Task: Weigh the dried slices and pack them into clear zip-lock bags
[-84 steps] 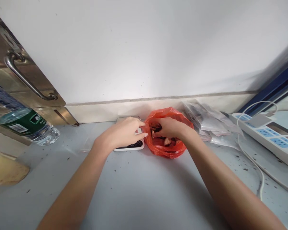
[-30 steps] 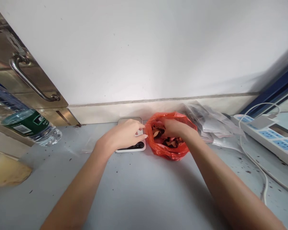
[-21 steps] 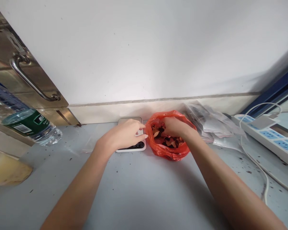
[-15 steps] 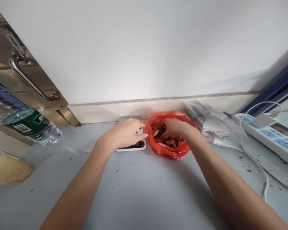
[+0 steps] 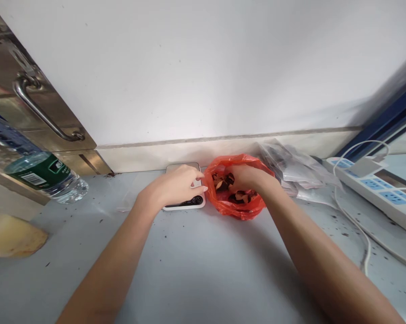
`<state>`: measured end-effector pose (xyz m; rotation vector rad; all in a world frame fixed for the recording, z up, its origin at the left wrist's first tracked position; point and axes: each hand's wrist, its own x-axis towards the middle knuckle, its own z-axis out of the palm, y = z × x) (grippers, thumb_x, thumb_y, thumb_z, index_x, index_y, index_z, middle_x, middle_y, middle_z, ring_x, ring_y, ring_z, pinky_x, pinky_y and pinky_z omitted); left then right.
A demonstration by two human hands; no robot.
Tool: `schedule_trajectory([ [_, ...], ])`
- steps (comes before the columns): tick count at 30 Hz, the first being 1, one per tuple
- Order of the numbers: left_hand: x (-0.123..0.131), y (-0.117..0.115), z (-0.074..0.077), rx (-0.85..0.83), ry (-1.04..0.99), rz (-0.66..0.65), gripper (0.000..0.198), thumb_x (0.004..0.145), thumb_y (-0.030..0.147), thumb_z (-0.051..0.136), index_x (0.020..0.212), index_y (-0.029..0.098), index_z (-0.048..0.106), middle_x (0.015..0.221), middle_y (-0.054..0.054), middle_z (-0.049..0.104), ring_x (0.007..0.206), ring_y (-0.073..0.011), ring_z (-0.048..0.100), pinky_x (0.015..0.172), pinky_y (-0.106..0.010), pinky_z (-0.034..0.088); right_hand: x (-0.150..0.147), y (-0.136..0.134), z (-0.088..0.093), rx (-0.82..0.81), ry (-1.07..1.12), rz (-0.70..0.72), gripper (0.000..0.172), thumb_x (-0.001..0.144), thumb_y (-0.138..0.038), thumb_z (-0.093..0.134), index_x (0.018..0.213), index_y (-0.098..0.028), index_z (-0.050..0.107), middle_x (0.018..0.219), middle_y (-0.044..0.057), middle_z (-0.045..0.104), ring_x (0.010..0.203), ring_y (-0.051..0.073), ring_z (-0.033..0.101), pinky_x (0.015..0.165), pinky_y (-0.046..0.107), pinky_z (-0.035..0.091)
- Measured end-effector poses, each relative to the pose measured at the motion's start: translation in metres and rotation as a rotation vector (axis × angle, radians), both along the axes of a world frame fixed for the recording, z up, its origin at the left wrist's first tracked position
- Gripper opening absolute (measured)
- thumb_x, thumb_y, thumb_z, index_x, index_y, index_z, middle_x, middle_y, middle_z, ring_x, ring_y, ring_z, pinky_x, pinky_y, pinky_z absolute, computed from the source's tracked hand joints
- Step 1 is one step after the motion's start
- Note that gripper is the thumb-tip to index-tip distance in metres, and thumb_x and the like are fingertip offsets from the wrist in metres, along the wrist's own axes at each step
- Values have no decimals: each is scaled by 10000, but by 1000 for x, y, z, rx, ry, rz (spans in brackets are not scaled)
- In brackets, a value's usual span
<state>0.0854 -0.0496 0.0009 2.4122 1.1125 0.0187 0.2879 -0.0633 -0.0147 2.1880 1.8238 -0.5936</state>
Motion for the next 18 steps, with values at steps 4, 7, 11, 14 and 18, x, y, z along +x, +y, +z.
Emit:
schedule_trajectory([
  [4, 1, 1, 0, -36, 21, -1, 318, 971, 418, 518, 1150, 317, 761, 1167, -36, 746, 957, -240, 697, 675, -286, 476, -1, 0, 3, 4, 10, 13, 302, 867, -91, 659, 1148, -179, 729, 1049, 92, 774, 919, 250, 737, 637, 283, 528],
  [7, 1, 1, 0, -36, 18, 1, 304, 973, 418, 532, 1152, 323, 758, 1186, -32, 740, 988, -245, 693, 699, -291, 484, 2, 1, 3, 7, 20, 19, 326, 874, -102, 651, 1184, -175, 722, 1026, 95, 774, 878, 251, 737, 614, 287, 519],
  [11, 1, 1, 2, -34, 36, 2, 312, 993, 418, 513, 1175, 335, 753, 1209, -24, 729, 967, -234, 690, 666, -292, 477, 10, 6, -1, 23, 54, 32, 286, 846, -136, 694, 1124, -182, 746, 942, 83, 774, 838, 249, 735, 620, 284, 527],
  [14, 2, 1, 2, -16, 36, -11, 307, 994, 409, 508, 1139, 310, 761, 1164, -30, 737, 923, -227, 688, 654, -296, 470, 16, 9, -3, 67, 103, 57, 396, 804, -125, 730, 1187, -225, 737, 1022, 66, 777, 908, 248, 734, 674, 275, 542],
  [18, 2, 1, 2, -7, 29, -16, 311, 990, 399, 515, 1150, 290, 758, 1151, -46, 743, 964, -239, 695, 678, -297, 479, 21, 7, 4, 112, 149, 68, 491, 802, -109, 718, 1277, -235, 709, 1218, 84, 746, 1047, 269, 714, 747, 279, 553],
])
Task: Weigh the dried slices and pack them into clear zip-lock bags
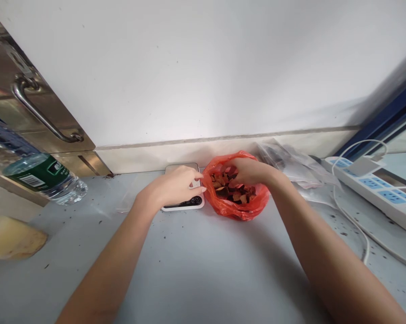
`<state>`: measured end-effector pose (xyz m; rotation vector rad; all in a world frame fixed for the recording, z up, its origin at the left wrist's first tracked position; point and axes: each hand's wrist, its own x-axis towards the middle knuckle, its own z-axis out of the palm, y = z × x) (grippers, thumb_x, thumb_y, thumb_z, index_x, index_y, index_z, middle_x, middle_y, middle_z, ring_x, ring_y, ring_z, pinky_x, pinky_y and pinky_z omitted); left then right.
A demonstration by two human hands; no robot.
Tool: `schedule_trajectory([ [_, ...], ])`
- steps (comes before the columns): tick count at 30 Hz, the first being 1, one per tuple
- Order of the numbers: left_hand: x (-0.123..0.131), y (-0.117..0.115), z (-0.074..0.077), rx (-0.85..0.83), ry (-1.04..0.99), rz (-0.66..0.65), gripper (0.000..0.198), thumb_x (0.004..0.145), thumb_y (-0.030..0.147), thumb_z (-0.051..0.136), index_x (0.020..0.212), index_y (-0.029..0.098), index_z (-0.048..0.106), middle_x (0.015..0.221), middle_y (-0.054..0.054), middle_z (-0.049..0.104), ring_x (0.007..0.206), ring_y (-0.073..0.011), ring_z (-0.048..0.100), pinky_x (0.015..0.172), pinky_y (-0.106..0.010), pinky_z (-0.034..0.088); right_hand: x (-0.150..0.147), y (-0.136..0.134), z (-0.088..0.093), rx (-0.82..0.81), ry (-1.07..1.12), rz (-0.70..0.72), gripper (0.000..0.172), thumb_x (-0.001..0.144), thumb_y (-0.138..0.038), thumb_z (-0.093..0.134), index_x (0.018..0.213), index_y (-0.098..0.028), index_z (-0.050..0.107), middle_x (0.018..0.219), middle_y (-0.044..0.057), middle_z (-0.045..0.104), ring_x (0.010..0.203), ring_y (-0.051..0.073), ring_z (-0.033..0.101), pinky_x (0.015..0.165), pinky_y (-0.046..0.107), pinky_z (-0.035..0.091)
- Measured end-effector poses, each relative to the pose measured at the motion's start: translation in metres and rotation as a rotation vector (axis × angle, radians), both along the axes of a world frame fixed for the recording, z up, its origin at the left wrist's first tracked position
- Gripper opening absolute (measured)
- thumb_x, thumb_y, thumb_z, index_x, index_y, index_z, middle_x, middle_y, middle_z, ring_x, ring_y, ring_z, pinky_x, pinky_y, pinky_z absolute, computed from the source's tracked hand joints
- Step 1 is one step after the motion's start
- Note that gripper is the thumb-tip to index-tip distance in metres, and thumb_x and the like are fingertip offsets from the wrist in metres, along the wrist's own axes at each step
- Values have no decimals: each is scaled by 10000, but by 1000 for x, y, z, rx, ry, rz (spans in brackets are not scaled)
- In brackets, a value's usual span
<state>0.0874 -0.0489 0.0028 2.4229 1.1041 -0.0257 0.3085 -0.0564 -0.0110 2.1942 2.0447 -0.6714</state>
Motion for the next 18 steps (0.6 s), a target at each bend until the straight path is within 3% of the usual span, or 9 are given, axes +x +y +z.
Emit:
schedule_trajectory([
  [5, -5, 1, 7, -3, -54, -32, 344, 978, 379, 525, 1213, 267, 750, 1149, -40, 768, 1006, -228, 710, 751, -282, 513, 7, -9, 16, 13, 57, 18, 655, 779, -172, 737, 1416, -283, 635, 1323, 86, 705, 1155, 316, 680, 846, 347, 570],
  [9, -15, 5, 14, 21, -119, -16, 418, 946, 420, 555, 1284, 244, 727, 1284, -48, 758, 1085, -242, 713, 847, -294, 546, 20, -15, 27, 29, 241, 216, 374, 756, -278, 718, 1128, -243, 741, 1174, 88, 737, 1053, 308, 692, 851, 384, 568],
  [11, -22, 8, 18, 36, -133, 41, 467, 944, 454, 559, 1335, 244, 704, 1344, -50, 739, 1136, -252, 706, 899, -307, 551, 26, -17, 30, 55, 377, 298, 317, 750, -383, 729, 1030, -232, 734, 1130, 83, 743, 1031, 298, 688, 889, 404, 561],
  [13, -31, 11, 21, 42, -122, 121, 496, 943, 502, 562, 1351, 255, 696, 1362, -42, 732, 1178, -259, 694, 943, -315, 546, 26, -17, 33, 91, 511, 332, 371, 740, -462, 749, 1025, -227, 721, 1111, 79, 750, 1033, 289, 685, 920, 417, 555],
  [18, -56, 21, 27, 19, 15, 265, 582, 933, 557, 550, 1417, 248, 645, 1443, -48, 685, 1267, -266, 650, 1014, -302, 505, -2, -11, 34, 122, 774, 295, 399, 720, -335, 777, 1092, -227, 681, 1047, 55, 767, 966, 234, 713, 858, 384, 581],
])
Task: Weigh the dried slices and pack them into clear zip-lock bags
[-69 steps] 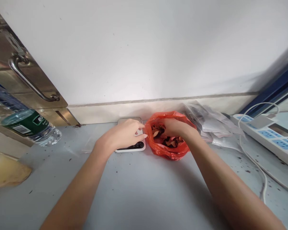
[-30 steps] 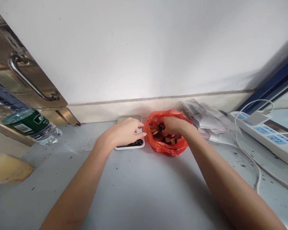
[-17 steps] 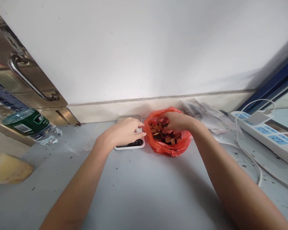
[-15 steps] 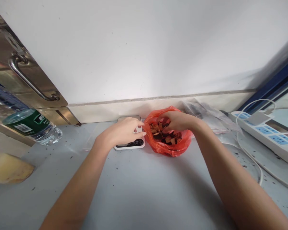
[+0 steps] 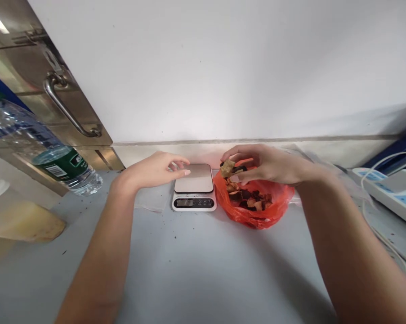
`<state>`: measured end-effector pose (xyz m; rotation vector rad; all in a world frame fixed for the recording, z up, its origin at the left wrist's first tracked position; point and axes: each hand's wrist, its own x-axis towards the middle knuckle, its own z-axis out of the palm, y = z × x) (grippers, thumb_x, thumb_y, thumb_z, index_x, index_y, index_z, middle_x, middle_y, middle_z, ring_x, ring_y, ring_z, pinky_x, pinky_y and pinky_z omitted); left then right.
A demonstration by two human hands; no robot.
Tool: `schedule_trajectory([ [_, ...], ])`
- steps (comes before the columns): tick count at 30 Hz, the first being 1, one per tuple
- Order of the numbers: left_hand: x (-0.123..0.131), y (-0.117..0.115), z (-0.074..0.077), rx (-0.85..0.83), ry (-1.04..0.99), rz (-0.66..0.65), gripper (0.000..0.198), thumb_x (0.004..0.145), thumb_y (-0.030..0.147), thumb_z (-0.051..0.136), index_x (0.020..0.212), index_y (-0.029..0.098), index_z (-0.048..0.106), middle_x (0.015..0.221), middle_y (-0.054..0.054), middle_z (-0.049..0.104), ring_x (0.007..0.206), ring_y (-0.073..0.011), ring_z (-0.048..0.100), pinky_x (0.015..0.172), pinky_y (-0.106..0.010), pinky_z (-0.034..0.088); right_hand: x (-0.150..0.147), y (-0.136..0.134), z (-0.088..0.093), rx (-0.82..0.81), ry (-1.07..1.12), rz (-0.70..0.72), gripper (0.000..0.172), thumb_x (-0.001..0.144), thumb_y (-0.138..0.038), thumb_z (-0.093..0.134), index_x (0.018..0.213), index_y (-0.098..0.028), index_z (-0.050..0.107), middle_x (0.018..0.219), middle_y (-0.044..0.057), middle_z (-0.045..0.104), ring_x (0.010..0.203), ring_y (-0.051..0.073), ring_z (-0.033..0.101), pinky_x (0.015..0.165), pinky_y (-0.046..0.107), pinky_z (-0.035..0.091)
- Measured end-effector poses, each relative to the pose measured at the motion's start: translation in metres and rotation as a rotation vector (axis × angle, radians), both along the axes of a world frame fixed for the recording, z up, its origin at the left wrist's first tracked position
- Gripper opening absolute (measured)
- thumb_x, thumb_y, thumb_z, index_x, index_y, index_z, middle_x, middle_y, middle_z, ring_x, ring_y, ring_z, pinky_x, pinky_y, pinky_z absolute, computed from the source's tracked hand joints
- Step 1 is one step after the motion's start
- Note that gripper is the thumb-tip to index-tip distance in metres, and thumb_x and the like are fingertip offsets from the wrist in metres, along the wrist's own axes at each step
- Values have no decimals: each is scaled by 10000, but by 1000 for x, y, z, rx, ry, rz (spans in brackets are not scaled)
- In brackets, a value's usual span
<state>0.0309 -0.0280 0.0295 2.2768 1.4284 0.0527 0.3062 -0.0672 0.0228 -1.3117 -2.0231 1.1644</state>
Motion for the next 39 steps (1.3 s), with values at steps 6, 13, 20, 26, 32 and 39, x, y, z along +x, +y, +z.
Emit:
schedule_trajectory([
  [6, -22, 8, 0, -121, 221, 54, 665, 929, 574, 493, 1524, 282, 539, 1471, -48, 663, 1253, -275, 652, 1002, -309, 494, -64, 18, -31, 133, 83, -199, 270, 811, -110, 692, 1063, -207, 680, 984, 45, 762, 877, 175, 703, 793, 313, 569],
  [13, -20, 15, -10, -181, 282, 69, 675, 946, 593, 510, 1562, 316, 489, 1466, -44, 664, 1254, -278, 656, 1037, -329, 482, -94, 29, -66, 222, -285, -271, 446, 809, 33, 631, 1178, -196, 733, 1115, 81, 787, 1036, 221, 706, 870, 310, 542],
  [20, -17, 17, -18, -195, 286, 50, 687, 971, 612, 511, 1596, 337, 436, 1511, -18, 631, 1244, -262, 665, 1070, -327, 484, -89, 27, -65, 192, -263, -240, 657, 779, -76, 759, 1410, -217, 641, 1081, 63, 789, 977, 217, 719, 874, 329, 561],
  [26, -20, 18, -18, -202, 294, 69, 685, 963, 615, 512, 1581, 327, 457, 1510, -31, 632, 1235, -265, 673, 1073, -335, 486, -75, 21, -48, 163, -292, -270, 474, 856, -214, 737, 1328, -225, 692, 1182, 80, 768, 1094, 239, 704, 871, 324, 554],
  [32, -28, 22, -17, -221, 288, 77, 652, 924, 621, 519, 1495, 308, 546, 1483, -65, 653, 1229, -279, 673, 1022, -346, 509, -53, 6, -7, 168, -407, -288, 120, 894, -272, 631, 921, -220, 736, 912, 54, 778, 809, 208, 713, 665, 294, 526],
  [39, -48, 28, -22, -315, 309, 109, 607, 729, 578, 656, 1247, 263, 676, 1255, -74, 760, 1089, -288, 716, 873, -311, 542, -28, 1, -10, -149, -892, -253, 438, 762, -100, 611, 436, -234, 352, 502, 19, 497, 446, 153, 452, 484, 325, 330],
])
